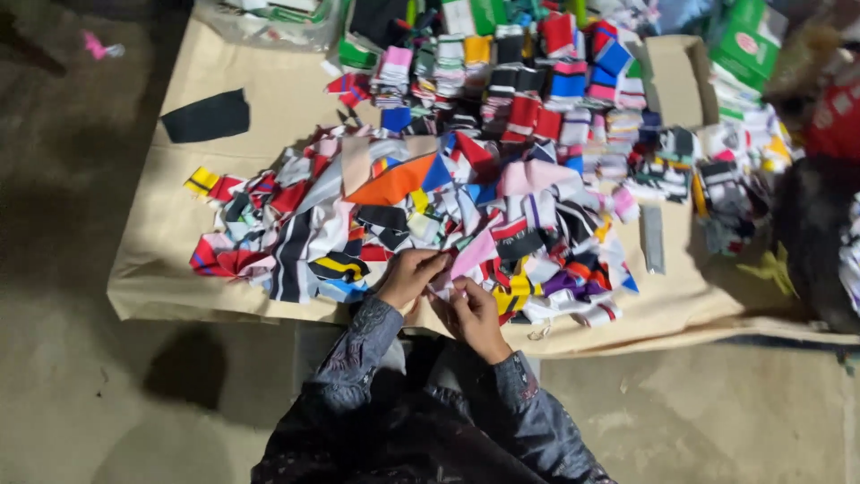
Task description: The person folds various colorful fabric strips by hand on a table covered with a beige cloth. They pick up individual strips, fold them into smaller rectangles, and place them back onto the pile.
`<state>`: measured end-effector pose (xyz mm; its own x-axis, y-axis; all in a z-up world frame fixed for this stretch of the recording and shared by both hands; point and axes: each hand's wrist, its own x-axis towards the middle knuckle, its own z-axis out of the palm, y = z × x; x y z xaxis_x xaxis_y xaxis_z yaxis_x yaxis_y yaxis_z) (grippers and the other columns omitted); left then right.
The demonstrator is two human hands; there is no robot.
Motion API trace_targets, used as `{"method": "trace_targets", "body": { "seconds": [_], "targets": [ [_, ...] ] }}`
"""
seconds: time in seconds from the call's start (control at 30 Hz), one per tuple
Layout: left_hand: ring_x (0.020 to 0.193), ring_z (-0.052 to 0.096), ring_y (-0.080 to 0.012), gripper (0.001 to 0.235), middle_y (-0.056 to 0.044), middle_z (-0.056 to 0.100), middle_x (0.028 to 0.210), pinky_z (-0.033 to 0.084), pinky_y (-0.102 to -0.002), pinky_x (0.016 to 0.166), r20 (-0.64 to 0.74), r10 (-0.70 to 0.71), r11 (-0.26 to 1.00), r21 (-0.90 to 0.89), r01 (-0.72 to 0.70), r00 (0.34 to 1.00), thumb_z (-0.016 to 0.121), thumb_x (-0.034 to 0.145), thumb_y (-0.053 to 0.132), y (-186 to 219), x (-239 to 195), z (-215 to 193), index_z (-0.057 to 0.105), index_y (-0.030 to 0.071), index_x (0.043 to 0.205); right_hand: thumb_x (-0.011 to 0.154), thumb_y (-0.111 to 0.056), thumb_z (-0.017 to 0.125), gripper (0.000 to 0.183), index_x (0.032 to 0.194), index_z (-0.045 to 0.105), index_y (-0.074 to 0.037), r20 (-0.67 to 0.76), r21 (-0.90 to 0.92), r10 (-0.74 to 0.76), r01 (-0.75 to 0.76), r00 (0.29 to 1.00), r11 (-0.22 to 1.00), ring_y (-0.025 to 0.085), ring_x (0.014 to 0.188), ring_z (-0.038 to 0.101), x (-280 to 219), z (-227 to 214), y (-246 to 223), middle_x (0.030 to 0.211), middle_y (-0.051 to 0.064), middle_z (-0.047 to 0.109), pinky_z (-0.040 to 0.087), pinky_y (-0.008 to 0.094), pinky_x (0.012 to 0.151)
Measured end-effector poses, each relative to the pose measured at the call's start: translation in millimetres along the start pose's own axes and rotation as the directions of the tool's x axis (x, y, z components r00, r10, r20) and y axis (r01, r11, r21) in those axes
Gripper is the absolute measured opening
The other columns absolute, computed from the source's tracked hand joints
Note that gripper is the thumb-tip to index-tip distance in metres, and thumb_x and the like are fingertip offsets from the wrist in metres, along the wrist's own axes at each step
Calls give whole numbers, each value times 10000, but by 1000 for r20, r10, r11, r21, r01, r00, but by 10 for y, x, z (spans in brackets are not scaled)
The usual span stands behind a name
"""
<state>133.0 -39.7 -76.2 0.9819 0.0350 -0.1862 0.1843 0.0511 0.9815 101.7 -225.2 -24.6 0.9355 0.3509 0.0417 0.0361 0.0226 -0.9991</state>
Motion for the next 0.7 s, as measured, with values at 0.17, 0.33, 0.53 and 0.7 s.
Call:
{"method": "trace_targets", "body": {
  "seconds": [0.17, 0.33, 0.53, 0.7],
  "targets": [
    [545, 675, -224, 245, -192, 681, 641, 541, -308, 417, -92, 3, 991, 130, 9, 996, 679, 959, 220, -9, 13, -13, 771, 15, 862, 928, 29, 556, 171, 926, 724, -5, 48, 44, 19, -21, 999, 999, 178, 420, 602, 61, 21, -111, 435, 73, 559, 491, 284, 474],
    [454, 690, -230, 262, -174, 678, 577, 556, -252, 341, -75, -6, 987, 162, 18, 997, 623, 964, 161, 340, -194, 105, 742, 30, 771, 947, 19, 550, 167, 927, 715, -4, 78, 193, 86, -99, 993, 976, 175, 398, 538, 88, -103, -203, 435, 93, 542, 460, 279, 461],
    [522, 679, -154, 253, -96, 714, 567, 536, -262, 503, -240, 234, 938, 309, -155, 942, 759, 947, 279, 285, -580, 252, 737, 52, 836, 959, 5, 514, 197, 932, 709, -6, -132, 110, 117, -102, 984, 989, 209, 407, 558, 7, -663, -354, 455, 109, 567, 463, 344, 454],
    [924, 681, -264, 390, -19, 716, 967, 529, -426, 757, 345, 576, 454, 619, -641, 741, 897, 708, 441, 776, -886, 255, 736, 189, 959, 991, -49, 590, 112, 931, 682, -28, -534, -24, 28, -49, 845, 999, 247, 541, 631, 72, -1208, -171, 640, 176, 636, 494, 324, 475]
  ]
}}
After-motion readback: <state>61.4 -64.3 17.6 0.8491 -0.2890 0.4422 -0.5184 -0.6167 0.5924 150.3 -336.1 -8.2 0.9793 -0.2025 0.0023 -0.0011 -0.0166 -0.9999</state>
